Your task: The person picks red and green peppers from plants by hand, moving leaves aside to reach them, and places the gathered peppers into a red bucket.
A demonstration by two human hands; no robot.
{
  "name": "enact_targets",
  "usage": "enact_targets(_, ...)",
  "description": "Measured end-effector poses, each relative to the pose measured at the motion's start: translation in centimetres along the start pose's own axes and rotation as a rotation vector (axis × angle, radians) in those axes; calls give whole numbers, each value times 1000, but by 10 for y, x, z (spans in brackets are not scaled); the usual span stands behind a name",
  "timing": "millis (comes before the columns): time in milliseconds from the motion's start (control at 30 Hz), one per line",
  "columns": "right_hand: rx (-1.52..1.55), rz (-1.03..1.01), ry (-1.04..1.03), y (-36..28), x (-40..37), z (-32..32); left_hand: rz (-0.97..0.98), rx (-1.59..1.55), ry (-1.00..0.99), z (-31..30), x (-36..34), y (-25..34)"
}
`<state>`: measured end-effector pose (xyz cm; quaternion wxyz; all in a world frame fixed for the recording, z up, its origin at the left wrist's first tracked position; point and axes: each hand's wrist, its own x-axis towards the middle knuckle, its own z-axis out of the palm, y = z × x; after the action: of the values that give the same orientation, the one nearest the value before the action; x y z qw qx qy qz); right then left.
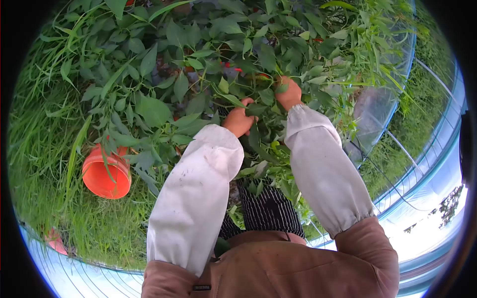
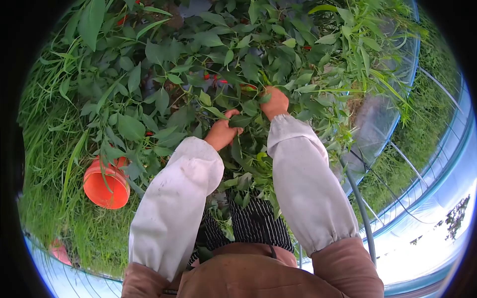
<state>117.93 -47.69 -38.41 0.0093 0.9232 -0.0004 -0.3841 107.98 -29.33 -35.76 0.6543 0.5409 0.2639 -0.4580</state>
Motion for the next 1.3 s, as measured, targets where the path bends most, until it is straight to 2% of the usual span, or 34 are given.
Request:
enact_targets(133,-95,70,-57,-10,6,-8,1,16,-35,-1,8,-1)
enact_targets(233,-148,4,15,-6,2,-8,-2,70,-47,-1,9,-4)
enact_targets(300,-331,-185,-22,-4,1,-7,11,127,-63,3,12,-3)
enact_targets(367,-333,-151,9,-3,-1,-7,26,210,-4,9,16,-9)
enact_targets(400,-291,-82,37,-3,-1,-7,112,315,34,10,23,-17)
enact_targets(467,-184,70,57,0,-1,-10,120,327,44,14,26,-24)
enact_targets(500,-185,74,58,2,-4,-14,128,338,57,15,25,-21)
enact_targets(567,24,177,210,8,-13,-19,119,237,39,15,24,-21)
enact_targets(633,68,200,249,11,-23,-18,111,138,29,10,23,-25)
enact_targets(700,411,322,652,21,-29,-18,2,164,15,3,13,-21)
enact_targets(767,1352,597,621,51,-26,-41,-56,185,-35,-1,5,-22)
enact_targets(833,1478,478,623,62,-43,-88,81,157,38,3,6,-33)
enact_targets(867,1475,475,627,61,-51,-105,86,155,37,5,10,-33)
enact_targets(933,1265,325,502,60,-71,-129,184,-122,89,17,16,-32)
enact_targets(967,1126,234,419,52,-82,-131,186,-131,84,21,10,-19)
enact_targets(1033,884,68,246,32,-98,-120,283,-230,212,18,-13,35)
enact_targets(1067,780,-4,148,22,-104,-110,285,-372,164,21,-21,49)
enact_targets(1100,592,-77,116,0,-112,-112,288,-372,161,18,-28,63)
enact_targets(1167,212,-464,114,-24,-115,-110,272,-699,-19,10,-36,82)
enact_targets(1200,214,-465,118,-31,-111,-116,262,-674,29,4,-33,80)
enact_targets(1233,325,-500,-95,-37,-103,-126,265,-671,29,-2,-30,76)
enact_targets(1267,433,-529,-311,-41,-93,-134,243,-872,117,-8,-31,78)
enact_targets(1300,567,-442,-232,-40,-77,-139,217,-1074,206,-14,-31,79)
